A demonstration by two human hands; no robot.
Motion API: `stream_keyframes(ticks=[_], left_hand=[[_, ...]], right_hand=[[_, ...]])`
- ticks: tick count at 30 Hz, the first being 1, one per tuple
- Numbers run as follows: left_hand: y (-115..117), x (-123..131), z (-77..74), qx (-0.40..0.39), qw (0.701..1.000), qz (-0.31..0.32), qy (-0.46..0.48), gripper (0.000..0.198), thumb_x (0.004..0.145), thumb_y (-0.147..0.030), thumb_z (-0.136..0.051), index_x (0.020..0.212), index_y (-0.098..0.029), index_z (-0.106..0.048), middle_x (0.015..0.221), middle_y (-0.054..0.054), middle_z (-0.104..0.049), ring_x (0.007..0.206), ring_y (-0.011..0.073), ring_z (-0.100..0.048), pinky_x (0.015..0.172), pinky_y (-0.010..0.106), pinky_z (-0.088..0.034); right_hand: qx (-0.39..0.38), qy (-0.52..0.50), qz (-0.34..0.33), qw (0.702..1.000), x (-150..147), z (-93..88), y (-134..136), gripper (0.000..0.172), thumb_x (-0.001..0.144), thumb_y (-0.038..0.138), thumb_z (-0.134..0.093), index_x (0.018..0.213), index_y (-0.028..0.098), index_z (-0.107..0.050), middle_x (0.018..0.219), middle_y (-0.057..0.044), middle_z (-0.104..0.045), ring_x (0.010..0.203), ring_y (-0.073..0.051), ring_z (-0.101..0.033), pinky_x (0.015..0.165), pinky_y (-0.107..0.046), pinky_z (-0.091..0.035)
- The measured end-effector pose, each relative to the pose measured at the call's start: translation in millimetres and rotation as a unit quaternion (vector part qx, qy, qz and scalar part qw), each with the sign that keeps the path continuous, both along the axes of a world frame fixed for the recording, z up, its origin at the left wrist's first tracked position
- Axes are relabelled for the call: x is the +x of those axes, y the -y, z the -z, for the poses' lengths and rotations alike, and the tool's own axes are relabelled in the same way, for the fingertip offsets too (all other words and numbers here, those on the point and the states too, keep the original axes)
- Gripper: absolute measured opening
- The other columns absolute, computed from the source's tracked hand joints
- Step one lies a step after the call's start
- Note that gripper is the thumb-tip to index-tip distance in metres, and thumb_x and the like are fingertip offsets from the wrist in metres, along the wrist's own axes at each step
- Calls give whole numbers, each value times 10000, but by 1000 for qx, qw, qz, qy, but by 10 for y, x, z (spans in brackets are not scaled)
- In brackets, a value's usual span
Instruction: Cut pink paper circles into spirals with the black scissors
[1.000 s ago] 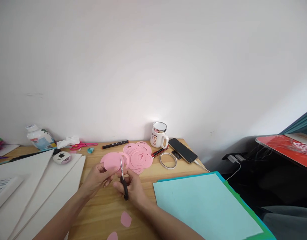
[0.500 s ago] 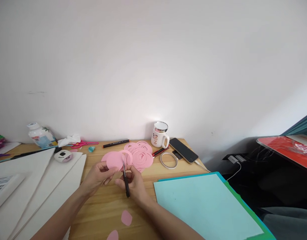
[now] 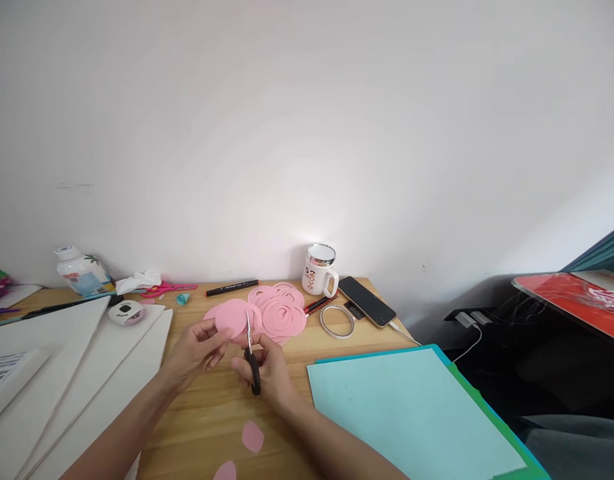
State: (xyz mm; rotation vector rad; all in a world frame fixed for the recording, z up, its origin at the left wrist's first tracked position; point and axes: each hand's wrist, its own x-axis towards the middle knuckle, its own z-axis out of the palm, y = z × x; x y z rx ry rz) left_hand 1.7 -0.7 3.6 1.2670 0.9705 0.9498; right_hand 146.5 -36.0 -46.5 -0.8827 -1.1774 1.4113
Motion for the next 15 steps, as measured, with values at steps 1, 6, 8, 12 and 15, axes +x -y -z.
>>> stream_keyframes(ticks=[1,6,8,12,15], left_hand=[[2,5,3,-5,1000,1,4,312,648,-401,-703,585,-148,-531,438,-63,-504,308,46,-389,322,168,-250],[2,26,44,-9,1000,-2,-19,324,630,-400,-713,555,-134,-543,433,-45,-520,314,41,-387,322,165,-251],[6,28,47,-9,1000,5,-28,317,622,-385,-720,540,-134,-544,400,-58,-485,315,36,-364,325,162,-242],[20,26,28,-2,999,18,-30,319,612,-376,-728,526,-144,-526,391,-64,-474,320,38,-354,330,166,-238],[24,21,14,0,999,16,-37,313,608,-391,-727,548,-140,-549,392,-61,-475,324,40,-351,334,169,-231]], right_hand=[[0,4,0,1000,-3,10,2,436,632,491,-733,792,209,-441,454,100,-452,358,-68,-389,363,-174,-289],[8,19,0,1000,-7,27,12,433,648,505,-714,828,205,-459,490,85,-473,394,-79,-398,382,-182,-293],[24,13,2,1000,1,4,11,437,630,478,-739,836,205,-468,534,79,-472,436,-80,-392,407,-185,-291],[45,2,4,999,20,-60,3,423,616,420,-770,838,192,-492,606,64,-469,518,-89,-381,469,-197,-292],[50,-2,4,999,24,-76,1,401,630,406,-765,828,184,-496,606,65,-452,530,-88,-359,486,-202,-283]])
